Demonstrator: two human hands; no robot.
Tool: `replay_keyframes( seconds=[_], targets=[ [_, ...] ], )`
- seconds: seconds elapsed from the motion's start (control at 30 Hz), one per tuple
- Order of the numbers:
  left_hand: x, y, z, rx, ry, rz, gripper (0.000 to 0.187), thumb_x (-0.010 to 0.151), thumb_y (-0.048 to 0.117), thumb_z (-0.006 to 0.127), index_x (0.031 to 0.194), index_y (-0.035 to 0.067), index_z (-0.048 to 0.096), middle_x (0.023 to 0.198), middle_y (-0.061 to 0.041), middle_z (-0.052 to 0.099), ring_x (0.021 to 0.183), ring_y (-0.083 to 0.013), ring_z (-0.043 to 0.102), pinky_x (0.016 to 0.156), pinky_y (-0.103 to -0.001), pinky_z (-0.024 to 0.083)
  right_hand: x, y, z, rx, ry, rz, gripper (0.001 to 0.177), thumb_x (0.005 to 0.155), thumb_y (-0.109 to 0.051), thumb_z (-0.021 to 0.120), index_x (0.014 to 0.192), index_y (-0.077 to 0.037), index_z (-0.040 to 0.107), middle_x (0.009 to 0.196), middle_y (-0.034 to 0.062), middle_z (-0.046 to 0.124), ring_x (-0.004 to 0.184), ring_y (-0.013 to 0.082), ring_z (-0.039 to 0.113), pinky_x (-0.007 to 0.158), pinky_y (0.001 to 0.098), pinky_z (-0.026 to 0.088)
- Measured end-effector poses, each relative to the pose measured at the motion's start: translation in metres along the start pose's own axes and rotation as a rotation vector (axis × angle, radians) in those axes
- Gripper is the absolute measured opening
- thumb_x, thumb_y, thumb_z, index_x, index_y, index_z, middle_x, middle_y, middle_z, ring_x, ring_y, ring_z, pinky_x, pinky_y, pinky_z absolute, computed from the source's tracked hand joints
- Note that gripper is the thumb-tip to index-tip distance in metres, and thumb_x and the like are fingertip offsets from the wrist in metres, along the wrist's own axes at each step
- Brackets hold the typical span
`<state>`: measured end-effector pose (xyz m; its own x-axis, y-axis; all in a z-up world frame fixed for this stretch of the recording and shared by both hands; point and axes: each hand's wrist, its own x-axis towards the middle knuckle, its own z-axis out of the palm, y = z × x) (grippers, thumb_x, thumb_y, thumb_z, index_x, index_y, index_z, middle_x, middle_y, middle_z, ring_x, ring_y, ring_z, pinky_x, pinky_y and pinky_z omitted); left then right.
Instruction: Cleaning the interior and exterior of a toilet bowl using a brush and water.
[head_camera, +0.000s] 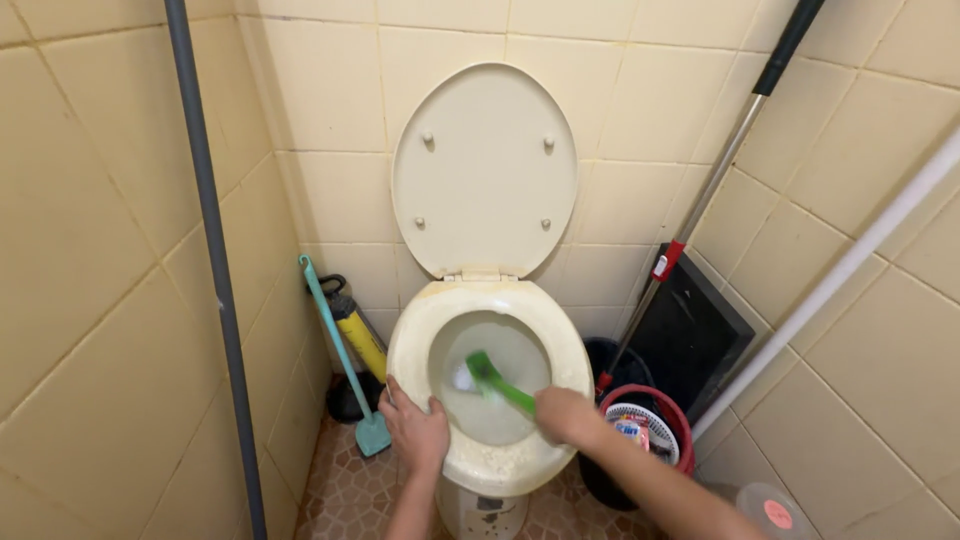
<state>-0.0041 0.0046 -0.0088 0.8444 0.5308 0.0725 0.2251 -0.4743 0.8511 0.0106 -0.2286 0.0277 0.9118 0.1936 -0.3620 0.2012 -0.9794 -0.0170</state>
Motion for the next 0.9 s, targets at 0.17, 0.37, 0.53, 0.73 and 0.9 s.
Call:
replay_keyframes(
  seconds=[0.17, 0.37, 0.53, 0.73, 0.9],
  targets=[
    [0.013, 0.017, -0.007, -0.008, 0.028, 0.061, 0.088, 0.085, 0.023, 0.071, 0.158, 0.003, 0.026, 0.154, -0.023, 0.034, 0.134, -0.0436, 0.046, 0.109, -0.047, 0.042, -0.031, -0.037, 0.016, 0.299, 0.120, -0.012, 0.028, 0.096, -0.025, 0.064, 0.111, -0.002, 0.068, 0.102, 0.0246, 0.072, 0.100, 0.0402, 0.069, 0.089, 0.0490, 0.055],
    [-0.003, 0.009, -0.007, -0.014, -0.029, 0.014, 0.086, 0.088, 0.024, 0.067, 0.158, 0.002, 0.024, 0.154, -0.023, 0.033, 0.135, -0.0436, 0.045, 0.109, -0.048, 0.042, -0.075, 0.008, 0.002, 0.564, -0.020, -0.177, 0.048, 0.097, -0.032, 0.069, 0.134, -0.004, 0.064, 0.096, 0.0133, 0.077, 0.085, 0.0227, 0.078, 0.080, 0.0386, 0.059],
    [-0.002, 0.007, -0.003, 0.025, -0.018, 0.026, 0.086, 0.088, 0.025, 0.067, 0.159, 0.005, 0.024, 0.155, -0.020, 0.033, 0.135, -0.0414, 0.045, 0.108, -0.048, 0.044, 0.014, -0.039, 0.047, 1.635, -0.092, 0.234, 0.044, 0.104, -0.030, 0.052, 0.140, -0.005, 0.060, 0.054, -0.0050, 0.049, 0.037, 0.0084, 0.036, 0.035, 0.0272, 0.030],
    [0.002, 0.013, -0.004, 0.090, -0.061, -0.078, 0.086, 0.088, 0.027, 0.066, 0.160, 0.008, 0.023, 0.156, -0.017, 0.033, 0.135, -0.0387, 0.046, 0.106, -0.046, 0.046, 0.018, 0.030, 0.185, 1.235, 0.161, -0.763, 0.039, 0.117, -0.013, 0.058, 0.147, 0.013, 0.059, 0.118, 0.0114, 0.080, 0.101, 0.0179, 0.074, 0.081, 0.0351, 0.059],
    [-0.002, -0.013, 0.011, 0.091, 0.003, -0.010, 0.087, 0.086, 0.026, 0.068, 0.159, 0.005, 0.025, 0.155, -0.020, 0.035, 0.131, -0.0414, 0.049, 0.105, -0.047, 0.046, 0.026, -0.037, 0.116, 1.758, -0.020, -0.057, 0.039, 0.109, -0.029, 0.061, 0.131, 0.003, 0.062, 0.076, 0.0027, 0.060, 0.057, 0.0097, 0.052, 0.047, 0.0283, 0.042]
  ],
)
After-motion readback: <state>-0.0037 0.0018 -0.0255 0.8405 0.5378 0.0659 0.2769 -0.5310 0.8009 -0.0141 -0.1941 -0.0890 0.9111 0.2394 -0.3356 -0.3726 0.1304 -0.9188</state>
